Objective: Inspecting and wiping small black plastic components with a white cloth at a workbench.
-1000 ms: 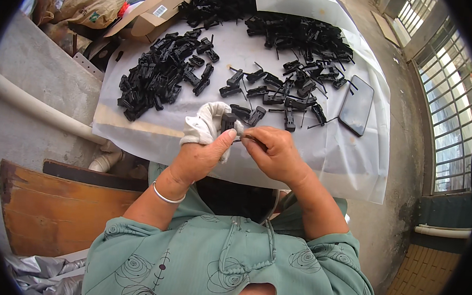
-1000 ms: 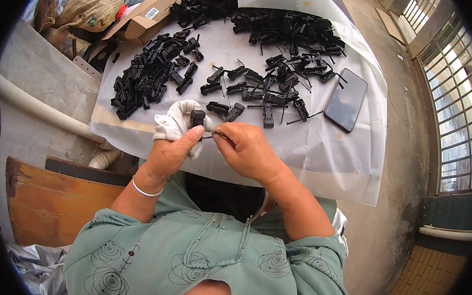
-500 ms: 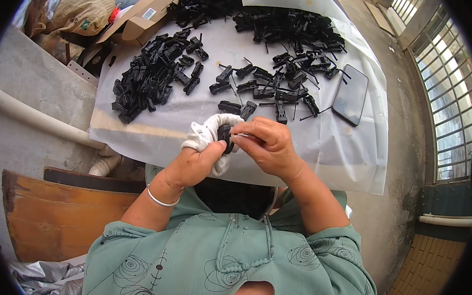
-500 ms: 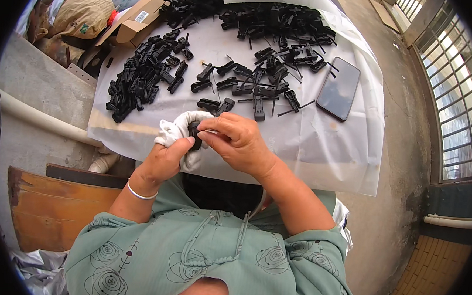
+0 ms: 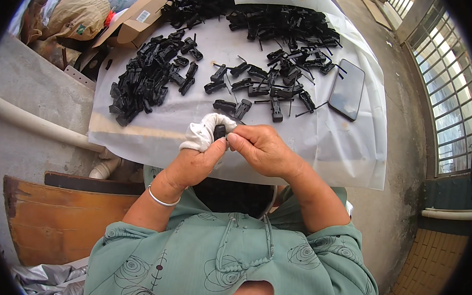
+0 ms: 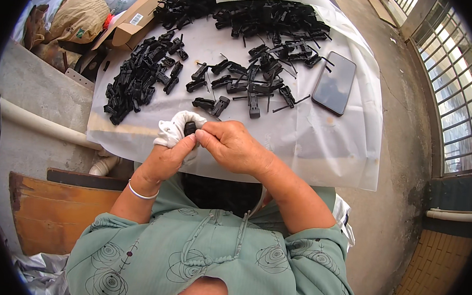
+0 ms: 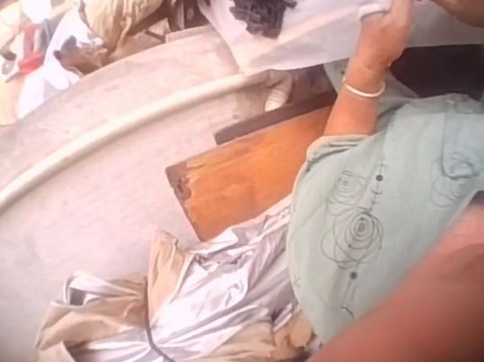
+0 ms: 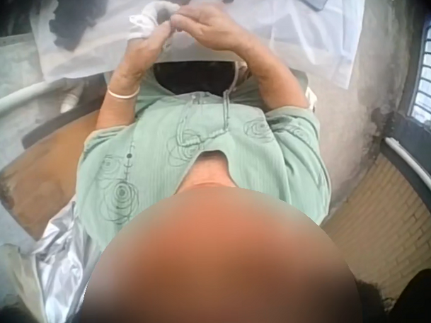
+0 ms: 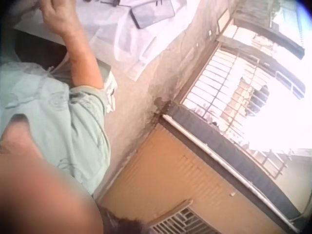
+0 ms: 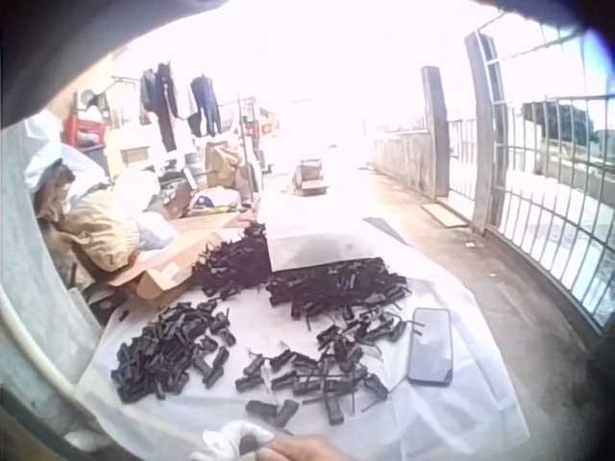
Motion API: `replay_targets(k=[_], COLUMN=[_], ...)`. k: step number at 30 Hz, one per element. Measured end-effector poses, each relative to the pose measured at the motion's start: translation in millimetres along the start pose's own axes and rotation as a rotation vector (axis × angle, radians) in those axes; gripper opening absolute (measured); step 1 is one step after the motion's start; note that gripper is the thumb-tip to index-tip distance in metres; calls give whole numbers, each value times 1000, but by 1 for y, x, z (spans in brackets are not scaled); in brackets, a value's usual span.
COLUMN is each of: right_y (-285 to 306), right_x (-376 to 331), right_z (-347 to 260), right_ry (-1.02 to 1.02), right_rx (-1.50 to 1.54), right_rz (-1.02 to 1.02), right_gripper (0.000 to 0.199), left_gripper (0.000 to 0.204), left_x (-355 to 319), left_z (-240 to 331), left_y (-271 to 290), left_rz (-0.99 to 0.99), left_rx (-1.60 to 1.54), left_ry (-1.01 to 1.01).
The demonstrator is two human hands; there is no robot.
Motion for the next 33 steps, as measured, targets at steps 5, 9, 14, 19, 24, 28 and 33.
replay_targets(k=[5, 9, 14, 19, 24, 28, 33], right_y=[-4, -2, 0, -12, 3, 17, 21], right_x=[2, 0, 0, 0, -1, -7, -3], right_z=[6, 6, -4, -3, -11, 3, 4], right_ry=[-22, 4, -18, 73, 140, 39, 109], right_rx=[40, 97, -99, -122, -260, -868, -838], right_rz=[40, 89, 98, 206, 148, 309, 328], right_gripper=[25, 26, 24, 25, 21, 14, 12], left_gripper=[18, 18, 22, 24, 42, 58, 25], left_x=[2, -2, 3, -3, 0, 11, 13], left_z=[9, 1, 1, 5, 40, 75, 14], left_y=[-3, 1, 1, 3, 27, 59, 48], left_rz=[-38, -11, 14, 121, 199, 573, 291], left_rx=[255, -37, 230, 462, 772, 1447, 389], left_ry=[-184, 200, -160, -347, -589, -634, -185])
Point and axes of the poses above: each hand's wrist, its own x-axis towards the middle knuckle, its own y-axis out of the back of the hand, z = x × y, the point moved 6 cm from there along x, towards the middle knuckle, and after that the axes turned 6 degrees about -x, right-handed, at the moved point
